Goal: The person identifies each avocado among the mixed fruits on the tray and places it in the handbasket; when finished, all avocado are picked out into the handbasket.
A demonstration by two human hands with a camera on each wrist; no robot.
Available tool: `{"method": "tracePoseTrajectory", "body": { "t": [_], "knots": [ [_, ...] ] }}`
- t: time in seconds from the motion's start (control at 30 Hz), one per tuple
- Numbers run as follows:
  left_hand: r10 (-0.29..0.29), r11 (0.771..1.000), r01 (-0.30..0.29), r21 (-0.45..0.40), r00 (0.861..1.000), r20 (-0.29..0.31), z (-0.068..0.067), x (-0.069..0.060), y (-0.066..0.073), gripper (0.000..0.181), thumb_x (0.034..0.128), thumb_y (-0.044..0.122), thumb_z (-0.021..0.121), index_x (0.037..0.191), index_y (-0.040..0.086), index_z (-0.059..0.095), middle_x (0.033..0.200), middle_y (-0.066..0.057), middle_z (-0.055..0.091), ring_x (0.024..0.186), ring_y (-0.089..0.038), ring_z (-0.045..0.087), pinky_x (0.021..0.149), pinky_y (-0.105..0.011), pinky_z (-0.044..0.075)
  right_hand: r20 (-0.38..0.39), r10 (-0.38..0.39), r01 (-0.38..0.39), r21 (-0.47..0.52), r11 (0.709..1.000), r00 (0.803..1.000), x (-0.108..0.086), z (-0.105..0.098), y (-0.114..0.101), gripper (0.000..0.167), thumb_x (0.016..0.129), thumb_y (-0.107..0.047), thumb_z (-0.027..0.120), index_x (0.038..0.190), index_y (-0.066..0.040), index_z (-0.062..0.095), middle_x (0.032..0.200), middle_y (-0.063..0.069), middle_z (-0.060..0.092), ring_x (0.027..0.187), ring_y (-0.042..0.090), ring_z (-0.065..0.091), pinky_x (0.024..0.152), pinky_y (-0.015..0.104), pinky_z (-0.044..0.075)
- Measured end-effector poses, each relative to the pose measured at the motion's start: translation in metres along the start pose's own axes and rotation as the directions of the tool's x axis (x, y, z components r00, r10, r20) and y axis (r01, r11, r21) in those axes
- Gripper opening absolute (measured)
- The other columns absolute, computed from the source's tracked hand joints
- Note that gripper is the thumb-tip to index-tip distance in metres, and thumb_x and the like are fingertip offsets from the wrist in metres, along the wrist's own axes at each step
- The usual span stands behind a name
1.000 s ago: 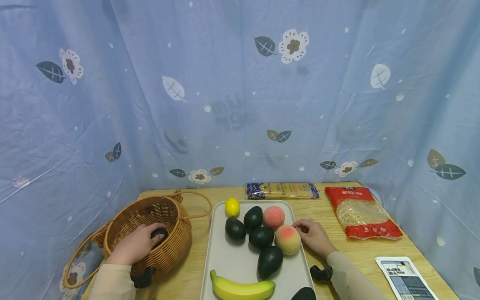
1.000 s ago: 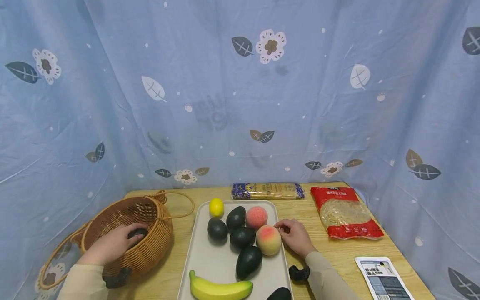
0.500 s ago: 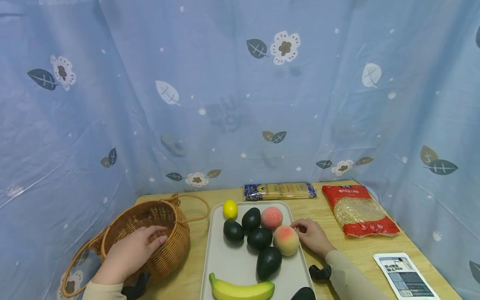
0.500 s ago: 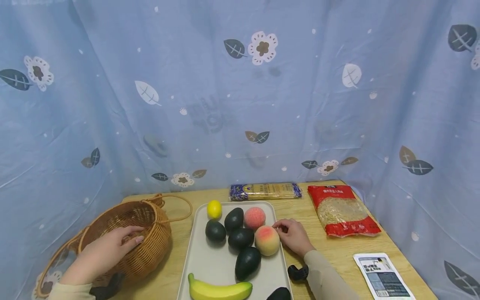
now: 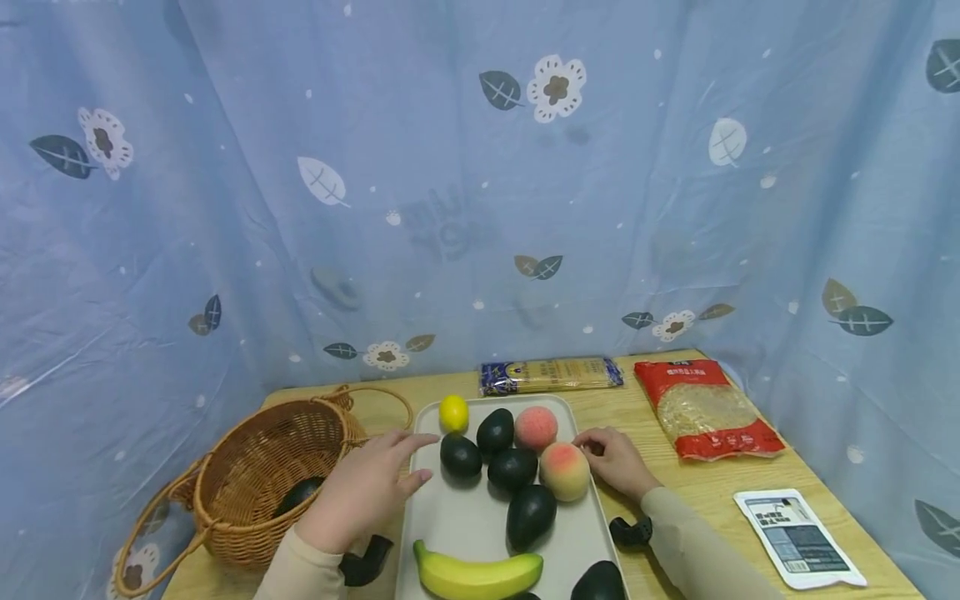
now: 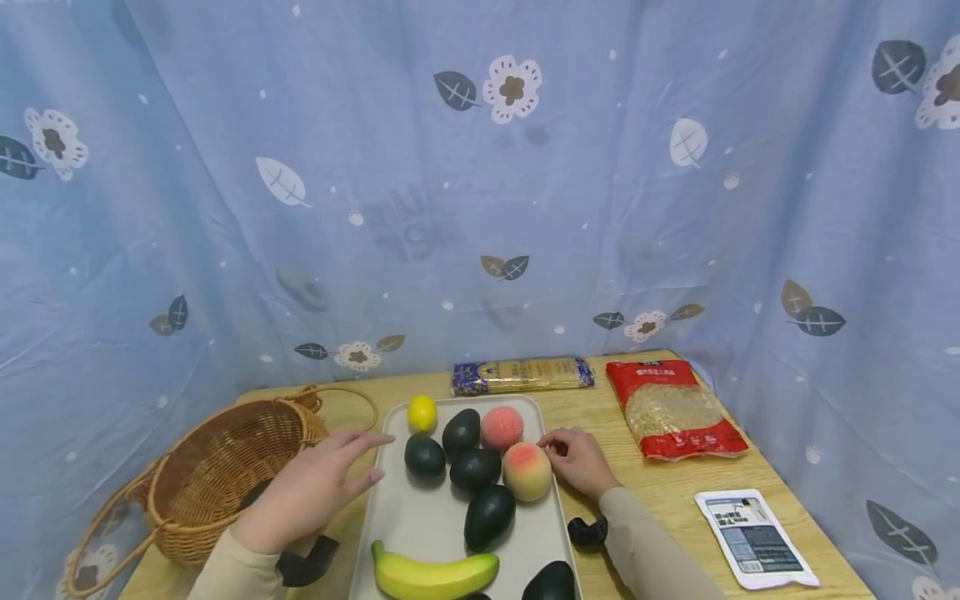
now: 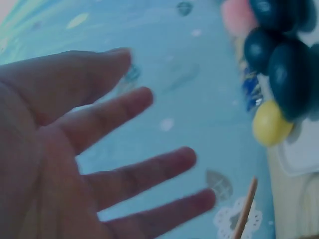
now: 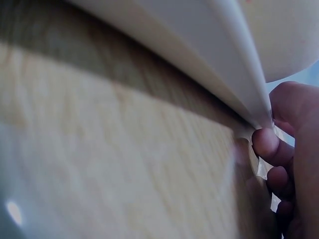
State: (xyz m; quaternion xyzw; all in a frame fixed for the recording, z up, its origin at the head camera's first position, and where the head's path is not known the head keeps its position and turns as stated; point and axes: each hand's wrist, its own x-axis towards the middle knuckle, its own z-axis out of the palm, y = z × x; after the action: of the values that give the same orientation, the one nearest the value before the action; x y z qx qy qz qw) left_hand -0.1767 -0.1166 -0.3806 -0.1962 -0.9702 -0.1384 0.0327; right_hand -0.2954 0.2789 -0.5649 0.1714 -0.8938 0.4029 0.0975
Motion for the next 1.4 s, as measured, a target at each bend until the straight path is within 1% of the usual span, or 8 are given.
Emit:
{"method": "tracePoseTrajectory", "body": {
  "t": [0.2, 0.27, 0.4, 0.6, 0.87, 1.0, 1.23, 1.4],
  "knots": [
    [0.018, 0.996, -0.028, 0.079, 0.992, 0.128, 0.039, 0.028, 0.010, 0.054, 0.0913, 0.031, 0.084, 0.141, 0.022, 0.066, 0.141, -0.023, 0.058, 0.107, -0.049, 0.067, 0.071, -0.056, 0.057, -0.005, -0.007, 0.007, 0.007, 1.000, 1.000, -0.001, 0.007, 0.000, 0.020, 0.092, 0.001, 0.072, 0.096, -0.017, 0.078, 0.084, -0.009, 0.063, 0.078, 0.011, 0.050, 0.073, 0.030, 0.043],
    [0.010, 0.992, -0.025, 0.125, 0.993, 0.115, 0.049, 0.036, 0.013, 0.058, 0.0885, 0.030, 0.086, 0.142, 0.023, 0.065, 0.142, -0.024, 0.056, 0.097, -0.047, 0.067, 0.064, -0.053, 0.056, 0.002, 0.002, -0.002, 0.010, 1.000, 1.000, -0.001, 0.009, 0.000, 0.021, 0.092, 0.002, 0.072, 0.097, -0.018, 0.078, 0.084, -0.009, 0.062, 0.078, 0.011, 0.050, 0.073, 0.030, 0.042],
    [-0.014, 0.985, -0.004, 0.174, 0.995, 0.101, 0.061, 0.046, 0.015, 0.064, 0.0841, 0.026, 0.090, 0.143, 0.025, 0.065, 0.145, -0.025, 0.052, 0.080, -0.037, 0.061, 0.064, -0.052, 0.057, 0.021, 0.002, -0.003, 0.009, 1.000, 1.000, -0.002, 0.011, -0.001, 0.020, 0.093, 0.001, 0.072, 0.097, -0.018, 0.078, 0.085, -0.009, 0.062, 0.078, 0.011, 0.050, 0.072, 0.030, 0.043],
    [-0.034, 0.988, 0.014, 0.151, 0.991, 0.128, 0.073, 0.063, 0.010, 0.066, 0.0791, 0.021, 0.094, 0.139, 0.024, 0.066, 0.147, -0.024, 0.051, 0.084, -0.038, 0.062, 0.067, -0.051, 0.057, -0.008, -0.009, 0.009, 0.022, 1.000, 1.000, -0.005, 0.013, -0.003, 0.021, 0.091, 0.002, 0.072, 0.095, -0.017, 0.078, 0.084, -0.009, 0.062, 0.077, 0.010, 0.049, 0.071, 0.029, 0.043],
    [-0.048, 0.987, 0.025, 0.161, 0.989, 0.143, 0.098, 0.071, -0.002, 0.067, 0.0730, 0.022, 0.099, 0.130, 0.022, 0.063, 0.121, -0.018, 0.056, 0.078, -0.032, 0.060, 0.067, -0.049, 0.058, 0.016, 0.001, -0.002, 0.021, 1.000, 1.000, -0.004, 0.014, -0.002, 0.020, 0.092, 0.001, 0.072, 0.096, -0.018, 0.078, 0.083, -0.009, 0.061, 0.077, 0.010, 0.049, 0.071, 0.029, 0.043],
    [-0.044, 0.987, 0.023, 0.158, 0.990, 0.132, 0.108, 0.075, -0.004, 0.065, 0.0750, 0.028, 0.098, 0.129, 0.022, 0.062, 0.119, -0.018, 0.056, 0.078, -0.031, 0.060, 0.066, -0.048, 0.057, 0.013, 0.013, -0.013, 0.011, 1.000, 1.000, -0.001, 0.011, -0.001, 0.020, 0.093, 0.001, 0.072, 0.097, -0.018, 0.078, 0.084, -0.009, 0.061, 0.077, 0.011, 0.049, 0.072, 0.029, 0.042],
    [0.001, 0.980, -0.013, 0.200, 0.998, 0.057, 0.108, 0.073, -0.002, 0.058, 0.0770, 0.030, 0.096, 0.125, 0.022, 0.064, 0.118, -0.018, 0.059, 0.076, -0.031, 0.059, 0.071, -0.050, 0.054, 0.001, 0.015, -0.015, 0.011, 1.000, 1.000, 0.000, 0.005, 0.000, 0.017, 0.093, 0.000, 0.073, 0.097, -0.016, 0.078, 0.083, -0.008, 0.061, 0.077, 0.011, 0.050, 0.071, 0.029, 0.042],
    [0.069, 0.987, -0.062, 0.149, 0.997, -0.044, 0.088, 0.067, 0.000, 0.058, 0.0779, 0.025, 0.095, 0.126, 0.020, 0.064, 0.121, -0.023, 0.059, 0.077, -0.035, 0.062, 0.073, -0.054, 0.056, 0.014, 0.047, -0.047, -0.003, 0.999, 0.999, 0.001, 0.002, 0.002, 0.017, 0.094, -0.001, 0.072, 0.099, -0.017, 0.078, 0.084, -0.007, 0.060, 0.079, 0.012, 0.051, 0.073, 0.030, 0.043]
  ]
}}
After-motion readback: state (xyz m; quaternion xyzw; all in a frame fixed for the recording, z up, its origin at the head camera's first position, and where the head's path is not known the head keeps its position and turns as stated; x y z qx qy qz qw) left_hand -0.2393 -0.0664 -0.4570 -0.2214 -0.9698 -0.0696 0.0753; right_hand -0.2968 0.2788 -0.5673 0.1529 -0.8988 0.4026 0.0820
